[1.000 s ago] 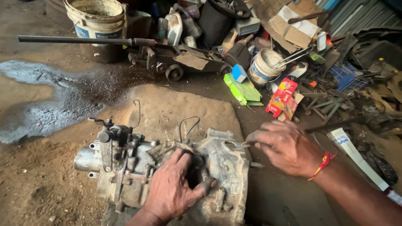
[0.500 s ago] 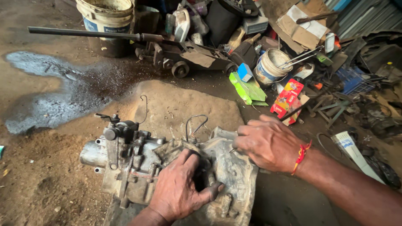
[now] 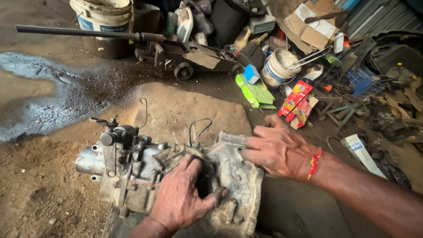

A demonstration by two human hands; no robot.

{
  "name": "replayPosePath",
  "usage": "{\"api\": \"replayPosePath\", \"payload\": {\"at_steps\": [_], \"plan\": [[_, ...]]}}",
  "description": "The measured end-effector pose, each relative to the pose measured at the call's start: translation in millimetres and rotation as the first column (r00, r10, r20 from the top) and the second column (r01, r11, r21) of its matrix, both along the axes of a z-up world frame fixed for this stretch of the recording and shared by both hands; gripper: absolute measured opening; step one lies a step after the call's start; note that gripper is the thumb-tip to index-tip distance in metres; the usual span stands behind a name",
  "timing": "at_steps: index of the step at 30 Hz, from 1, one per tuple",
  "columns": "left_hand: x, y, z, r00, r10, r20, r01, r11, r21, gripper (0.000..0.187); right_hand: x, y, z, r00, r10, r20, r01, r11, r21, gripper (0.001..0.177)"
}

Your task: The person uses a flat metal file to scrape and clean the exterior surfaces of a large, dirty mechanical component resting on a cloth. They repeatedly reposition the part and file different sides to remove grime.

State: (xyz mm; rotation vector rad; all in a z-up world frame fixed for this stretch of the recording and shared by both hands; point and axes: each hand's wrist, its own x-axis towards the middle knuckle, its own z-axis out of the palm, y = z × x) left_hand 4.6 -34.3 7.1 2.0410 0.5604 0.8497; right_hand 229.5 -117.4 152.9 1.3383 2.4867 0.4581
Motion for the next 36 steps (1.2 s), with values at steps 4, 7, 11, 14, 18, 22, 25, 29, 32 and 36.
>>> {"api": "replayPosePath", "payload": {"at_steps": [4, 7, 11, 14, 18, 22, 25, 29, 32, 36], "plan": [[-1.1, 1.0, 3.4, 0.999, -0.014, -0.033, 0.012, 0.999, -0.044, 0.054, 5.1, -8.6, 6.7, 1.000, -0.025, 0.016, 0.026, 0.999, -0.044, 0.026], [-0.3, 0.8, 4.4, 1.000, -0.001, 0.008, 0.001, 1.000, -0.020, 0.054, 7.8, -8.8, 5.2, 1.000, -0.027, 0.014, 0.027, 0.999, -0.035, 0.021], [0.0, 0.3, 2.2, 0.999, -0.034, -0.012, 0.033, 0.998, -0.047, 0.054, 4.9, 5.2, -9.5, 0.999, -0.029, 0.016, 0.030, 0.999, -0.019, 0.013], [-1.9, -1.0, -0.5, 0.999, -0.024, -0.022, 0.023, 0.999, -0.030, 0.057, 3.0, 3.6, -6.0, 0.998, -0.027, -0.054, 0.026, 1.000, -0.015, 0.020], [-4.1, 0.4, 0.2, 0.999, -0.015, 0.041, 0.016, 1.000, -0.027, 0.062, -1.8, -9.6, 1.7, 0.994, 0.005, -0.110, 0.006, 0.996, 0.091, 0.022], [1.6, 0.4, 2.7, 0.997, -0.004, -0.073, -0.001, 0.998, -0.063, 0.056, 0.1, -13.4, -7.2, 0.991, -0.033, -0.133, 0.046, 0.994, 0.100, 0.027], [0.2, 1.0, 6.0, 0.999, -0.033, 0.000, 0.033, 0.996, -0.079, 0.058, 2.9, -6.0, -9.9, 0.994, -0.028, -0.104, 0.036, 0.997, 0.068, 0.020], [-1.3, 0.4, 5.6, 0.999, -0.044, -0.032, 0.041, 0.995, -0.090, 0.055, 10.7, -15.8, -4.7, 0.995, -0.046, -0.088, 0.047, 0.999, 0.002, 0.025], [-2.4, 2.4, 7.8, 0.999, -0.028, -0.041, 0.024, 0.994, -0.104, 0.054, 15.3, -20.9, -0.8, 0.996, -0.071, -0.048, 0.072, 0.997, 0.040, 0.025], [2.4, 1.9, 11.9, 0.989, -0.038, -0.144, 0.011, 0.982, -0.188, 0.055, 13.3, -10.7, -14.1, 0.997, -0.078, -0.001, 0.078, 0.996, 0.054, 0.017]]}}
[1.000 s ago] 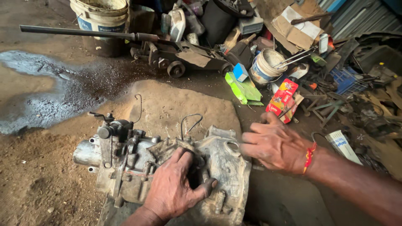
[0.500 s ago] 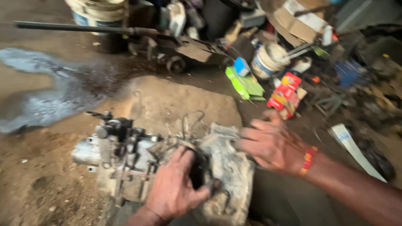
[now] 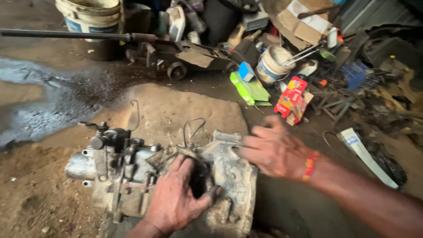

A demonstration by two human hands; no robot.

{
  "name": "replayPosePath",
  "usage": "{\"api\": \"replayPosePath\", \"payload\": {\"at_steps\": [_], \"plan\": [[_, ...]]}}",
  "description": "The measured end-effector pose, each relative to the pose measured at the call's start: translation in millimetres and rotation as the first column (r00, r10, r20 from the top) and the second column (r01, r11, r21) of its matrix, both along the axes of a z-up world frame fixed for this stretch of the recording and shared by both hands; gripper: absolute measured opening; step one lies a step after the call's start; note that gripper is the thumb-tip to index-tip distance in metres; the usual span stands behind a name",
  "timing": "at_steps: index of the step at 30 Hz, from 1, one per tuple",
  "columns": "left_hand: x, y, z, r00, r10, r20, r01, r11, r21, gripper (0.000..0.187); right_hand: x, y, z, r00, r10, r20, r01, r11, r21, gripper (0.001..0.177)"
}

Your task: The person uses a flat metal file to scrape and clean the exterior surfaces of a large, dirty mechanical component resting on a cloth. They repeatedly reposition the part and file different sides to remove grime.

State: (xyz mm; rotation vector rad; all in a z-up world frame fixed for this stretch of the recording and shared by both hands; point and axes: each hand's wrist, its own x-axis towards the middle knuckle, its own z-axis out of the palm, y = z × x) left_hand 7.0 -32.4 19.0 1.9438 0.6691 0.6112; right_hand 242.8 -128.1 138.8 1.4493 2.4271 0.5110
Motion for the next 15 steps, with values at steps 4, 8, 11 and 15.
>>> {"api": "replayPosePath", "payload": {"at_steps": [4, 8, 11, 15], "plan": [[-1.6, -1.0, -7.0, 0.992, 0.004, 0.127, -0.019, 0.994, 0.110, 0.052, -5.1, 7.7, -1.5, 0.996, 0.064, -0.069, -0.064, 0.998, -0.001, 0.015], [-2.1, 3.3, -11.5, 0.985, 0.005, 0.173, -0.032, 0.988, 0.153, 0.058, 0.5, -6.1, 15.9, 0.993, 0.082, -0.083, -0.083, 0.997, -0.005, 0.024], [-0.5, -0.3, -8.6, 0.993, -0.010, 0.116, 0.004, 0.999, 0.053, 0.055, 1.0, -8.7, 10.2, 0.996, 0.019, -0.090, -0.019, 1.000, -0.001, 0.021], [2.9, 1.0, -4.5, 0.995, 0.006, 0.096, -0.016, 0.995, 0.102, 0.056, -3.2, -6.1, 16.8, 0.992, -0.115, -0.061, 0.108, 0.988, -0.106, 0.010]]}}
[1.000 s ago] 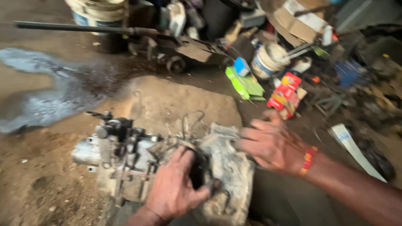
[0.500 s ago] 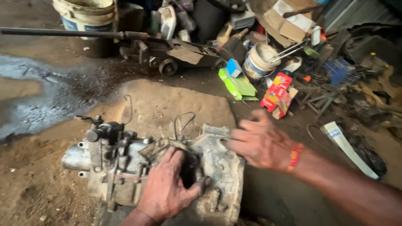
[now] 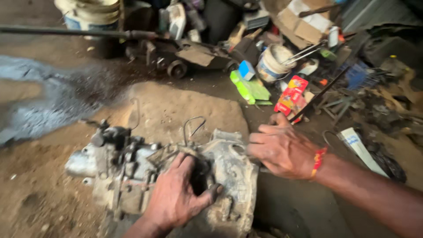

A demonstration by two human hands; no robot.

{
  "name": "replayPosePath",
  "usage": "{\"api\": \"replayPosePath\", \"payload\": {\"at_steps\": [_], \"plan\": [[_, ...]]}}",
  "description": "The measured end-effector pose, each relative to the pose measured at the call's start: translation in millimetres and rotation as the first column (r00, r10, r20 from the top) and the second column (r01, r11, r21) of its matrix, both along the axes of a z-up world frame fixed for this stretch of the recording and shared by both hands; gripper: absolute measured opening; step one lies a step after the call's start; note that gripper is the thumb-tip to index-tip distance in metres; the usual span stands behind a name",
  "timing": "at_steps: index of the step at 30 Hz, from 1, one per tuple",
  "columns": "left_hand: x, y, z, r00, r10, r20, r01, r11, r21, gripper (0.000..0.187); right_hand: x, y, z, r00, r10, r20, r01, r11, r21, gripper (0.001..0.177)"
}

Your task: The person uses a flat metal file to scrape and clean the exterior surfaces of a large, dirty mechanical component resting on a cloth. They repeatedly reposition the part and file different sides to remove grime.

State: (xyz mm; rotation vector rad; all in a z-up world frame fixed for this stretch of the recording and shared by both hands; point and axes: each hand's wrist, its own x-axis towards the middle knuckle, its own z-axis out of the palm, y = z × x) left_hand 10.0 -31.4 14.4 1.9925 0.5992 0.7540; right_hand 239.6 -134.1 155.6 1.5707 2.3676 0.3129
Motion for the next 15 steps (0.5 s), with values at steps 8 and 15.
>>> {"api": "replayPosePath", "payload": {"at_steps": [8, 15], "plan": [[-6.5, 0.9, 1.3, 0.999, -0.047, 0.004, 0.047, 0.999, -0.026, 0.055, -16.6, 13.4, 14.8, 0.999, 0.049, 0.011, -0.047, 0.985, -0.166, 0.014], [-4.9, -1.3, 0.7, 0.999, -0.018, 0.038, 0.018, 1.000, -0.003, 0.055, -18.9, 30.7, 19.9, 0.992, 0.008, 0.123, 0.028, 0.959, -0.282, 0.004]]}}
